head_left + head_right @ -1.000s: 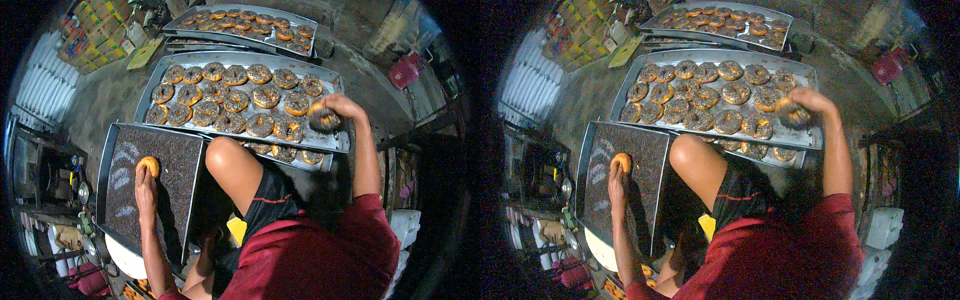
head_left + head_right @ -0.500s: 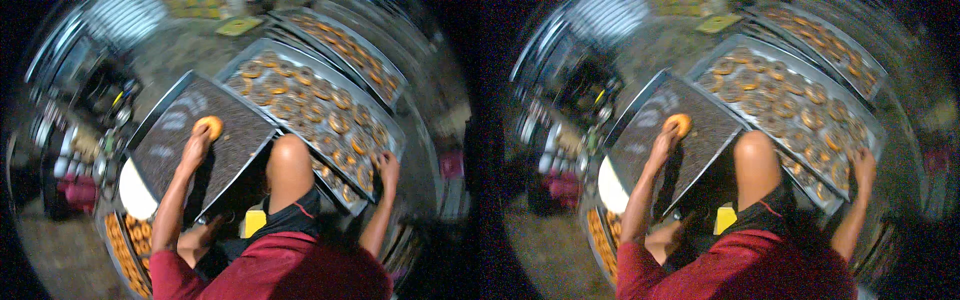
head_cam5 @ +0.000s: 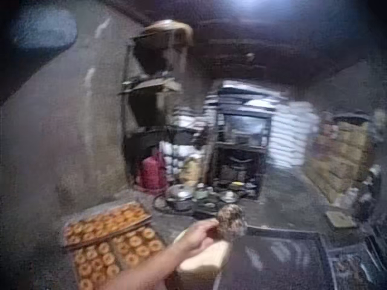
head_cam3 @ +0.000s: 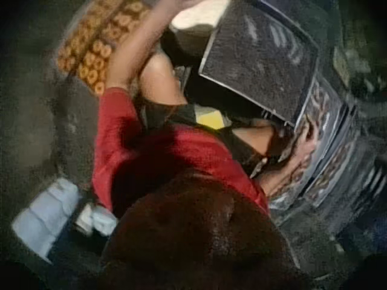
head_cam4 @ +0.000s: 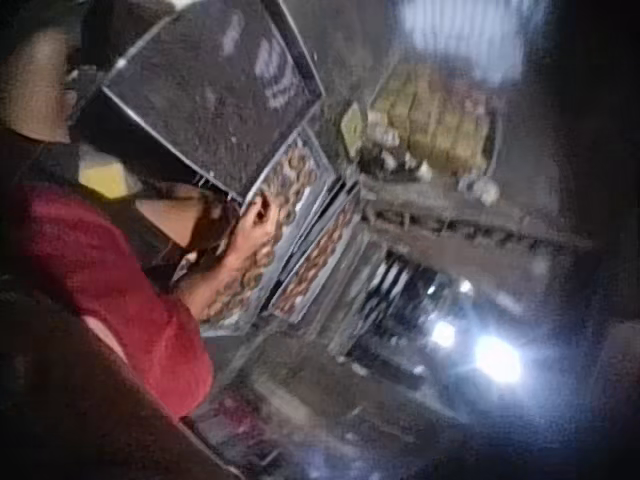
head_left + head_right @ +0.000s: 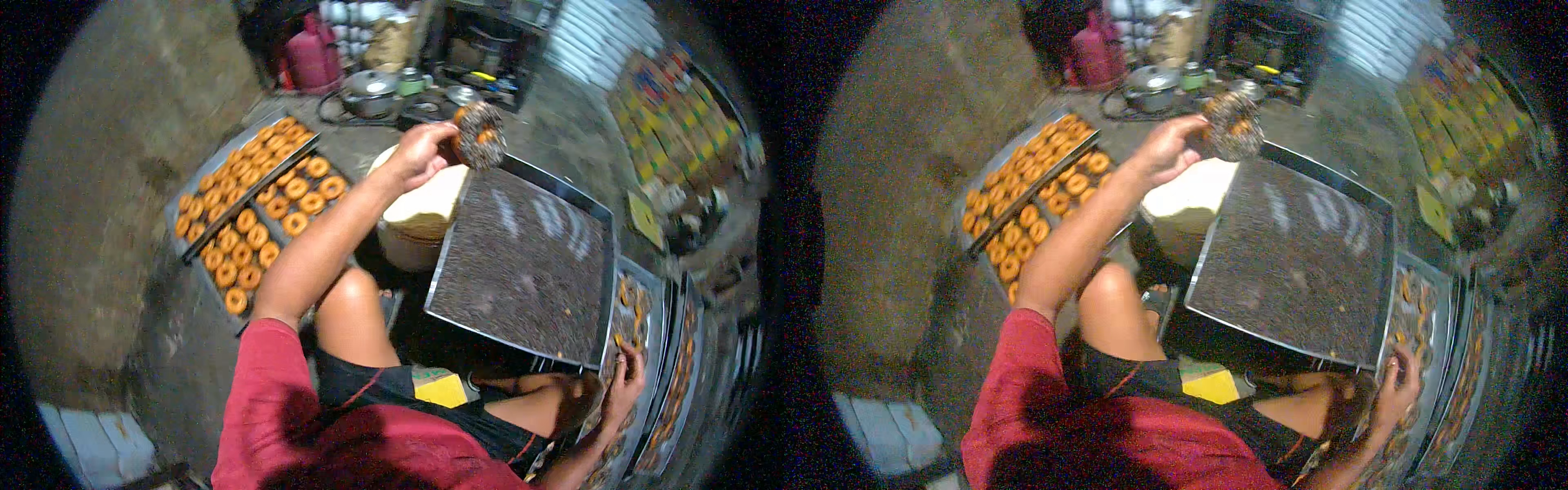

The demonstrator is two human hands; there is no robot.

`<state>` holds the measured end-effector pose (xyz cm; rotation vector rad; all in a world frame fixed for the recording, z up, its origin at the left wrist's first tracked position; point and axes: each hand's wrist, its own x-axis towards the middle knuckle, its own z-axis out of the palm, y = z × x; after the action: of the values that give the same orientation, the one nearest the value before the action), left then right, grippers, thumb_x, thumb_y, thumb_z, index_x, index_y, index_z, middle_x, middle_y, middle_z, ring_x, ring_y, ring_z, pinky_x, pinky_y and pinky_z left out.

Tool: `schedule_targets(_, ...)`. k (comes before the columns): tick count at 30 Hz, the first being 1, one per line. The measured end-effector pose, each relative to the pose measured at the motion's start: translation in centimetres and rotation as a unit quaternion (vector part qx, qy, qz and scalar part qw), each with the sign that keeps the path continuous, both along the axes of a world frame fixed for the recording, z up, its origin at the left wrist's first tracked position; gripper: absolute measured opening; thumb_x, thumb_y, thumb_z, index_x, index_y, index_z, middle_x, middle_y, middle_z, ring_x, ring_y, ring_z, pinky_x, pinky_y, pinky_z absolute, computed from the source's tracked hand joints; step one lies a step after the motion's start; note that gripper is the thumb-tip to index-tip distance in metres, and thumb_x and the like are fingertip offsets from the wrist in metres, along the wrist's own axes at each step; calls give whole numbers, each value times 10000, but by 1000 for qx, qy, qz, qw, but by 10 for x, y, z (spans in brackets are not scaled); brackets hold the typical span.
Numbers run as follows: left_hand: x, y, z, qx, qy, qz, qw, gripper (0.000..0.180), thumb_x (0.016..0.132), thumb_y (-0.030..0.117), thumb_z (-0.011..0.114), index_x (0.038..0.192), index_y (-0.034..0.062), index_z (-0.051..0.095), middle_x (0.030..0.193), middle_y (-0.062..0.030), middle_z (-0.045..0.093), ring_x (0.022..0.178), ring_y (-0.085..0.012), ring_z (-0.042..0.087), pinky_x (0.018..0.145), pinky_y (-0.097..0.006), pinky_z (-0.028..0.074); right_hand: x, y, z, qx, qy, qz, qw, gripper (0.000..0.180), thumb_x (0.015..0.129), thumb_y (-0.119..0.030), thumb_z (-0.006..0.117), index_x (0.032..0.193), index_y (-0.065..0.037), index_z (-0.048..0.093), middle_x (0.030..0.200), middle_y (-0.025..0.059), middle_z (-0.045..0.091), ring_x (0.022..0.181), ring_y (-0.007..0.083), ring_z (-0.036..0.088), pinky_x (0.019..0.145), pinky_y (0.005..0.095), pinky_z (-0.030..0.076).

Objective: The person splits plain donuts in half, dips the cut surfaces into a tray of dark seeds, and places the coated donuts onto a metal tray. The person repeats this process for multiple donuts.

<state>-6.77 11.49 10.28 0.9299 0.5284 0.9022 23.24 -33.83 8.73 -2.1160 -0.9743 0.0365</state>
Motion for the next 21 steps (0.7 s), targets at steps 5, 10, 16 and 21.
schedule_targets(5,-189,78,-124,-44,-126,147,980,258,995,154,503,1162,-26,584,1121,-150,658,1048,-264,635,957,-431,507,-50,103,-16,-63,-43,135,988,199,927,-20,578,1103,27,657,1113,127,676,1059,242,625,953,352,473)
schedule_targets(10,-342,122,-369,-161,-55,274,947,332,996,206,459,1239,-5,542,1150,-143,672,1046,-275,666,931,-452,534,-72,163,-39,-88,17,157,984,183,925,-13,572,1077,42,656,1059,124,677,1013,230,624,937,338,476)
schedule_targets(16,-353,115,-498,-340,90,186,918,332,971,212,436,1206,15,564,1070,-141,705,975,-270,712,840,-463,595,-100,199,-40,-171,-46,123,977,200,926,-34,550,1077,40,660,1036,118,674,968,222,629,882,330,496)
schedule_targets(21,-340,136,-490,-131,579,175,785,253,898,207,565,1017,6,663,973,-205,719,924,-359,712,828,-475,578,-123,230,-40,-185,-84,98,974,217,926,-69,567,1090,38,661,1029,121,677,952,225,637,848,334,507)
